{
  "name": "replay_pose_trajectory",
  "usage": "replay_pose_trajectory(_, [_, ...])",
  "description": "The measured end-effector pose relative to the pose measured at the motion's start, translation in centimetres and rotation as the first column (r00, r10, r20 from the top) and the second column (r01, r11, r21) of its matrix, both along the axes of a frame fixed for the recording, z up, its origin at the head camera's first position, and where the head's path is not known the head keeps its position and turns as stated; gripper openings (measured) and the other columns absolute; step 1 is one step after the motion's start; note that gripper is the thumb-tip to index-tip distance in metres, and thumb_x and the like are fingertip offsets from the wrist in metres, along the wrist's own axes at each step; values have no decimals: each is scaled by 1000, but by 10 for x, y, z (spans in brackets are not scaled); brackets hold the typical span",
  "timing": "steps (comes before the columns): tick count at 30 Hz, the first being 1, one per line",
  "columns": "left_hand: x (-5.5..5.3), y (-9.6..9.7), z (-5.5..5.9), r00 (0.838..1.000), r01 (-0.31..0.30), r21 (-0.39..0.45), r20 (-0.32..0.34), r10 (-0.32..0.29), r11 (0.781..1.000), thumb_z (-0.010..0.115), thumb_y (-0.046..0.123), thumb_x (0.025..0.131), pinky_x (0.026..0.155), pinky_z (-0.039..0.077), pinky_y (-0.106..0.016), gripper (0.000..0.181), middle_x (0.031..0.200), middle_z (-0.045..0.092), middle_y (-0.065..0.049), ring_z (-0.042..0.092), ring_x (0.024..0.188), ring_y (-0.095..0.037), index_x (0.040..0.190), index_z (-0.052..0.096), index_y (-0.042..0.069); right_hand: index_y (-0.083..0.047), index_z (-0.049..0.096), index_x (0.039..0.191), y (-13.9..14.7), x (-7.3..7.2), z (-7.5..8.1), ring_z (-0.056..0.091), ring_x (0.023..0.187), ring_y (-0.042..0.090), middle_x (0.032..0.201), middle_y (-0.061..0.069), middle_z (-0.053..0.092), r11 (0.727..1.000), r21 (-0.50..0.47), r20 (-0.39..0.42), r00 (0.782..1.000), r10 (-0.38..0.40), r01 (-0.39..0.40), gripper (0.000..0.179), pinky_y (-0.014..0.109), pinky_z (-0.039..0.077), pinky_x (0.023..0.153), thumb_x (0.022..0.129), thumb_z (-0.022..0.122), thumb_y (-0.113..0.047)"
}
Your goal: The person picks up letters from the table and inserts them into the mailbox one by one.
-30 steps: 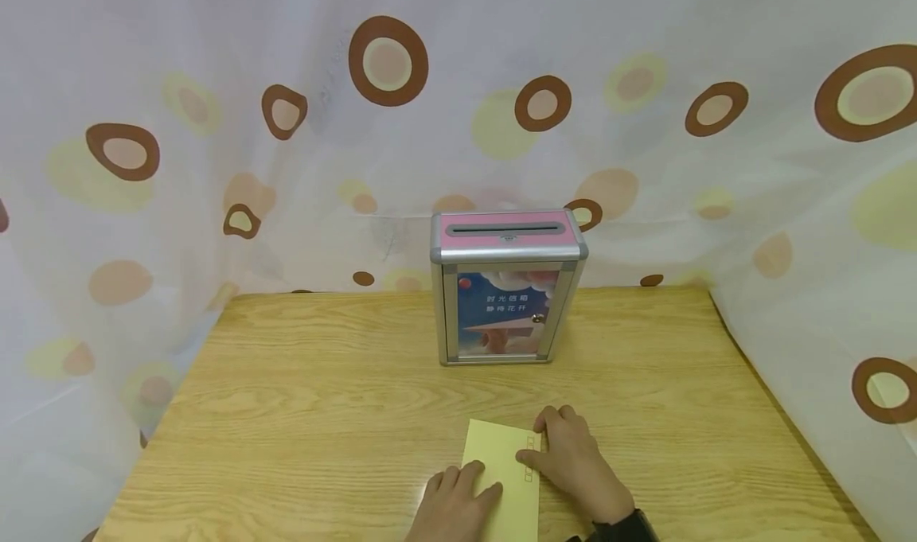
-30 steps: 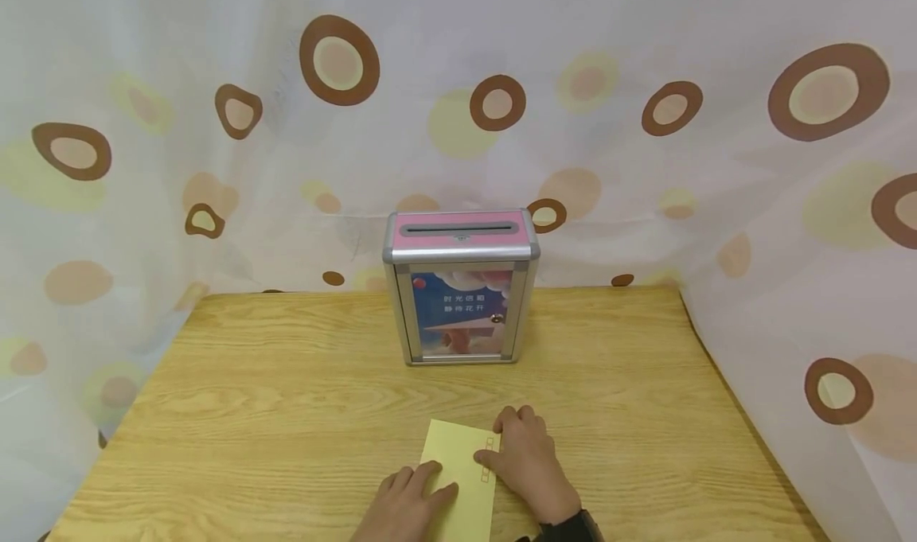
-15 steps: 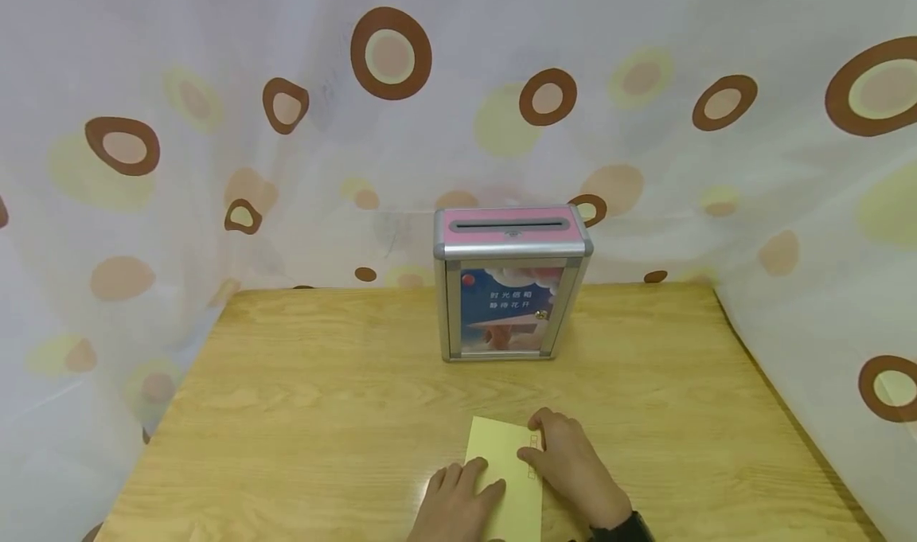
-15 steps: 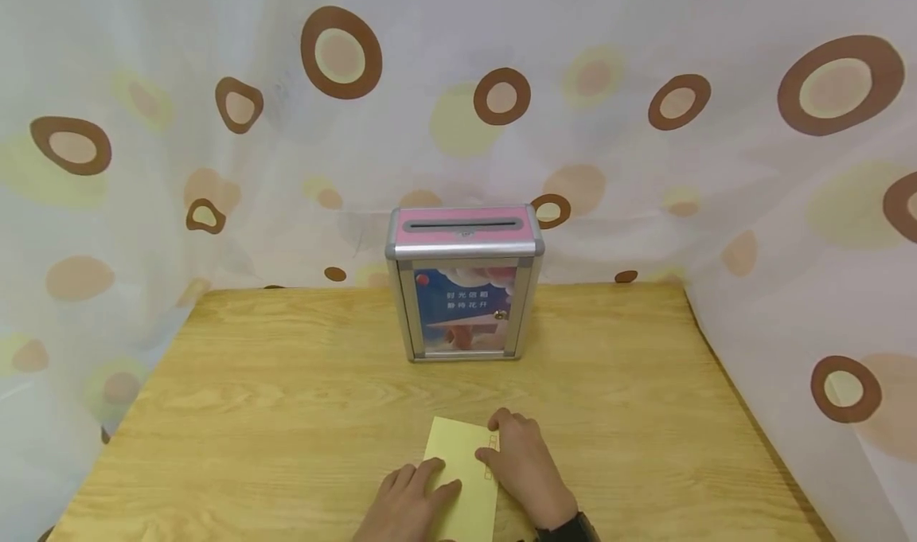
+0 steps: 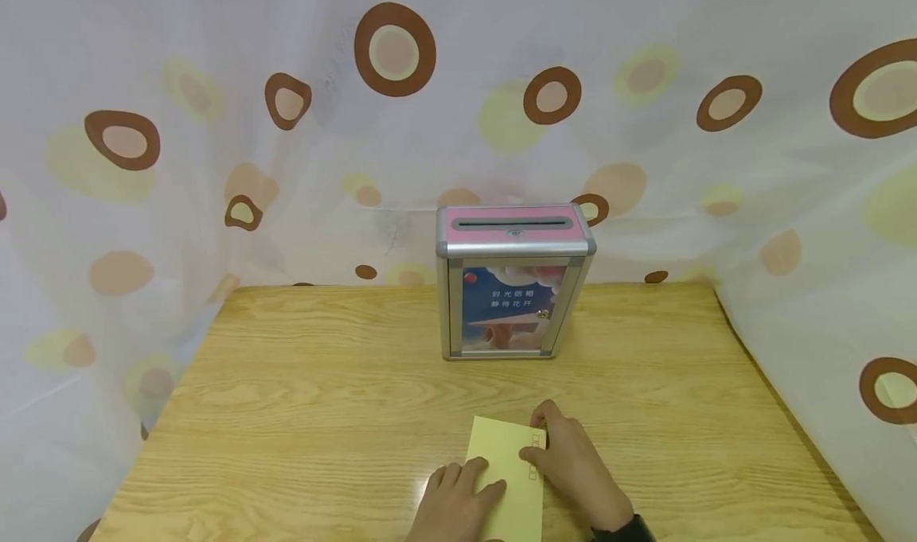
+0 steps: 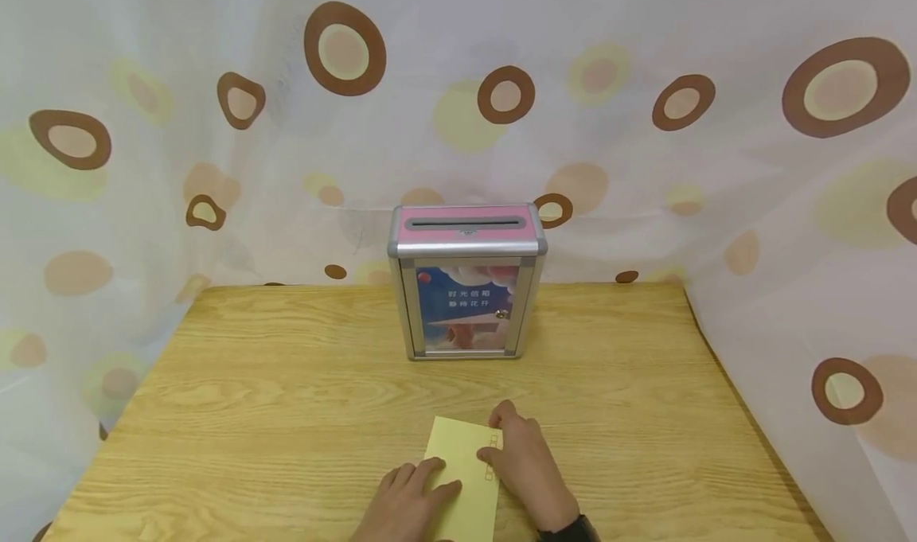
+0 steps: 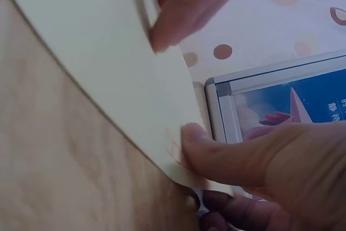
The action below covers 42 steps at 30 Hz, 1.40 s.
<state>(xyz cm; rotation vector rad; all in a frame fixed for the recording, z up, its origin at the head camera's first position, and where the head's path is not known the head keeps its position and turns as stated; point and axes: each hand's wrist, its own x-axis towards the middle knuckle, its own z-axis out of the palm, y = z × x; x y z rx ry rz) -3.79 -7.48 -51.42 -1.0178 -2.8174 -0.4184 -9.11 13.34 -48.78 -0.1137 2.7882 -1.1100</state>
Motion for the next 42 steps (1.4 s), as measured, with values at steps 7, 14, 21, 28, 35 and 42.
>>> replay_pose_trajectory(7, [-2,2,3,993,-29,37,117,24,999,56,71,78,94,49,-56,70,134,52,-8,47,118,-28,125,65,19,1,58,121,8,8,0,50,63,13,76,3,54,959,-242,56,989,-139,149,45,21,48,58,81,77,-9])
replay_pose_trajectory(14, [-3,-1,2,975,-90,161,217,53,983,68,55,82,96,47,-62,71,139,47,-16,44,124,-38,136,54,12,4,61,85,12,15,0,54,59,9,56,1,55,899,-408,132,984,-117,162,21,30,60,67,90,70,-14])
replay_pose_trajectory(21, [-11,-16,13,860,-343,608,510,-22,716,73,7,84,86,57,-40,80,138,48,-19,59,100,-25,149,27,3,1,69,93,9,10,11,54,60,14,72,8,71,825,-474,159,951,-264,308,18,21,49,56,88,72,-16])
replay_pose_trajectory(28, [-17,-28,18,734,-474,620,670,-108,626,72,4,82,62,54,-18,74,124,54,-19,58,68,-8,147,37,11,3,67,98,8,1,37,67,83,18,93,9,75,786,-550,128,958,-255,283,22,29,59,70,89,72,-16])
replay_pose_trajectory(35, [-20,-35,20,693,-435,643,686,-221,630,73,2,82,69,56,-20,46,98,60,-8,61,71,-9,125,58,1,4,63,108,20,-11,61,68,90,19,96,15,73,829,-547,8,991,-132,115,24,33,60,76,93,67,-13])
replay_pose_trajectory(42, [-26,-42,20,743,-402,651,643,-186,644,72,5,85,67,57,-21,32,98,64,-8,63,77,-12,115,64,2,-4,66,113,21,-22,85,70,82,20,93,14,73,900,-429,-171,985,3,-77,26,35,61,72,92,68,-18])
